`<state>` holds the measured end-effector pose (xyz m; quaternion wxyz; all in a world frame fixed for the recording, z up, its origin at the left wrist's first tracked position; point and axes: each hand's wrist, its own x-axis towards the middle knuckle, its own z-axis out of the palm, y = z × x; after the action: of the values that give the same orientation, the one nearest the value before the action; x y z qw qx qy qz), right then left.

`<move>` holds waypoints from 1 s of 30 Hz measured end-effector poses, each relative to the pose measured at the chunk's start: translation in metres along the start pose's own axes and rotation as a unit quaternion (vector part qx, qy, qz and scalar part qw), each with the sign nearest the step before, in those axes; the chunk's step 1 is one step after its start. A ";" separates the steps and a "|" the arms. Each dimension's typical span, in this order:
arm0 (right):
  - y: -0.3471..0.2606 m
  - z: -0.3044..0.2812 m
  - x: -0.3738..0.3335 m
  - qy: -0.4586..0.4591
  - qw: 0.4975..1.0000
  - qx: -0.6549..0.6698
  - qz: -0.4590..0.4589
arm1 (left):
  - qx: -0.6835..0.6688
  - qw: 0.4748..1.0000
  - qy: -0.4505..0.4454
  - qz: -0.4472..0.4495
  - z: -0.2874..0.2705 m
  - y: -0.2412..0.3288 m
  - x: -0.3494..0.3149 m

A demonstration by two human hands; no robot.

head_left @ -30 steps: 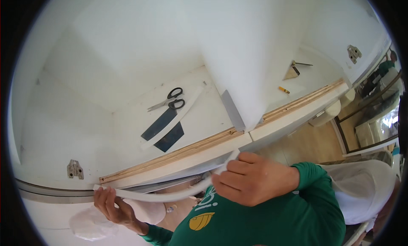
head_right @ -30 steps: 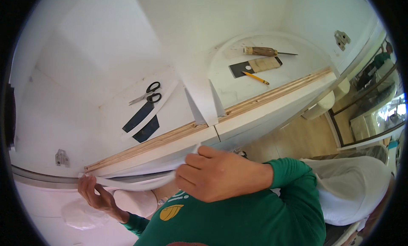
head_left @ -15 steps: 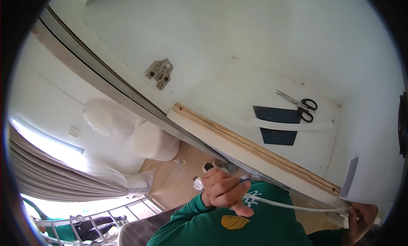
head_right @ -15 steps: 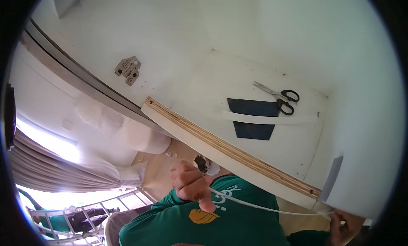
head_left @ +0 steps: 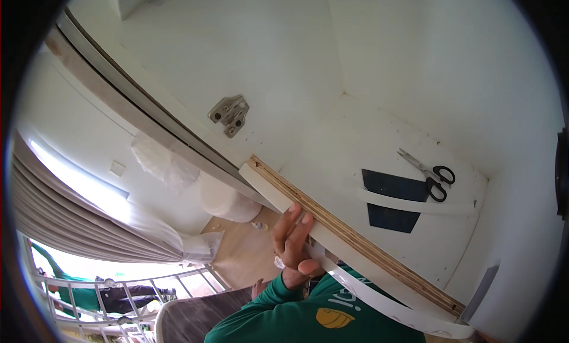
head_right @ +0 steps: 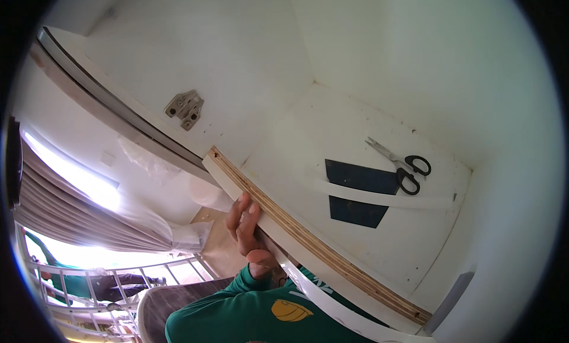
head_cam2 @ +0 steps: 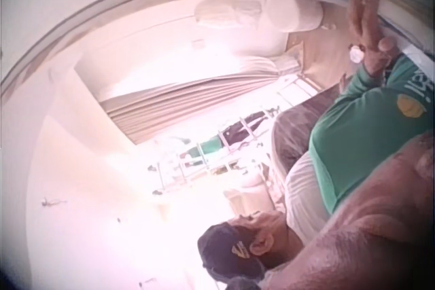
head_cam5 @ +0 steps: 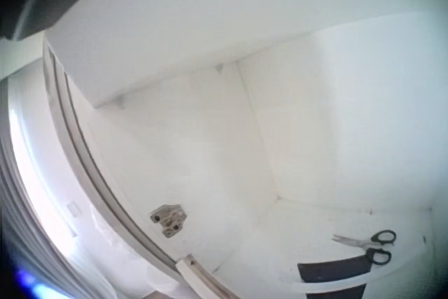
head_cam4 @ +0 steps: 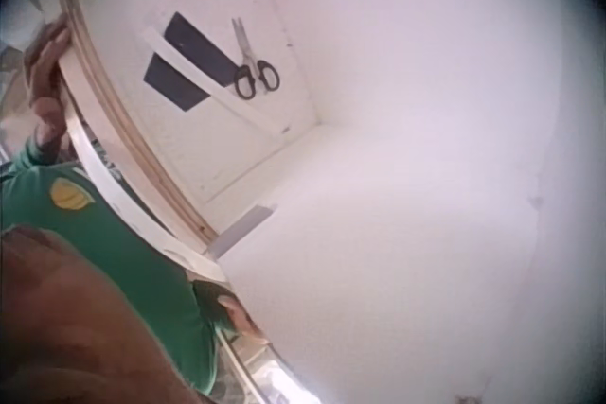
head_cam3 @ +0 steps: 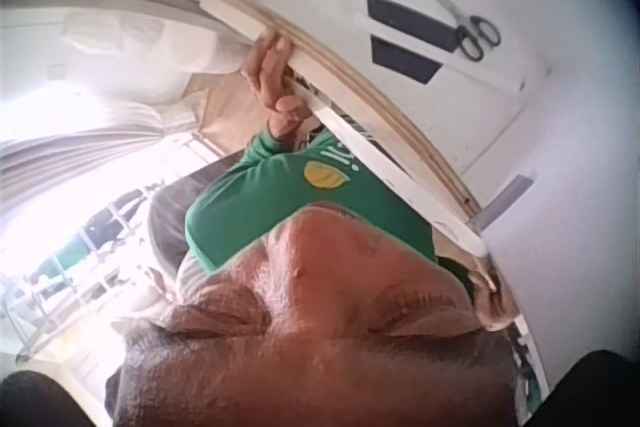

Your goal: The person cuts a length of white trim with scissors, applies it to the edge of a wooden cabinet shelf, and then trims the excess material using a knife.

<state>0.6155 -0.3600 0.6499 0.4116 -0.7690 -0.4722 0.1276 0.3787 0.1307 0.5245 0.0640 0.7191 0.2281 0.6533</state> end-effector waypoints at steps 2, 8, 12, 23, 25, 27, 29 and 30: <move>0.007 -0.003 0.006 -0.009 0.999 0.006 -0.045 | -0.010 1.000 0.023 0.003 0.006 -0.001 -0.001; 0.002 -0.010 0.034 -0.044 0.999 -0.016 -0.013 | -0.014 0.991 0.119 0.054 0.028 -0.016 -0.012; -0.009 -0.015 0.054 -0.063 0.997 -0.037 -0.007 | 0.050 0.978 0.155 0.129 0.035 -0.038 -0.018; -0.024 -0.025 0.075 -0.103 0.993 -0.065 -0.011 | 0.015 0.978 0.147 0.144 0.030 -0.038 -0.005; -0.028 -0.026 0.078 -0.108 0.992 -0.069 -0.011 | 0.005 0.980 0.130 0.149 0.025 -0.041 -0.004; -0.031 -0.026 0.081 -0.113 0.991 -0.077 -0.009 | -0.004 0.982 0.111 0.153 0.023 -0.043 -0.005; -0.036 -0.024 0.082 -0.119 0.989 -0.086 -0.007 | 0.004 0.980 0.106 0.166 0.024 -0.049 -0.012; -0.038 -0.024 0.085 -0.122 0.988 -0.090 -0.008 | 0.007 0.981 0.110 0.161 0.025 -0.049 -0.015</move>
<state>0.6501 -0.2939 0.7101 0.2812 -0.7776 -0.5348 0.1742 0.3907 0.1732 0.4886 -0.0723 0.6709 0.1199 0.7282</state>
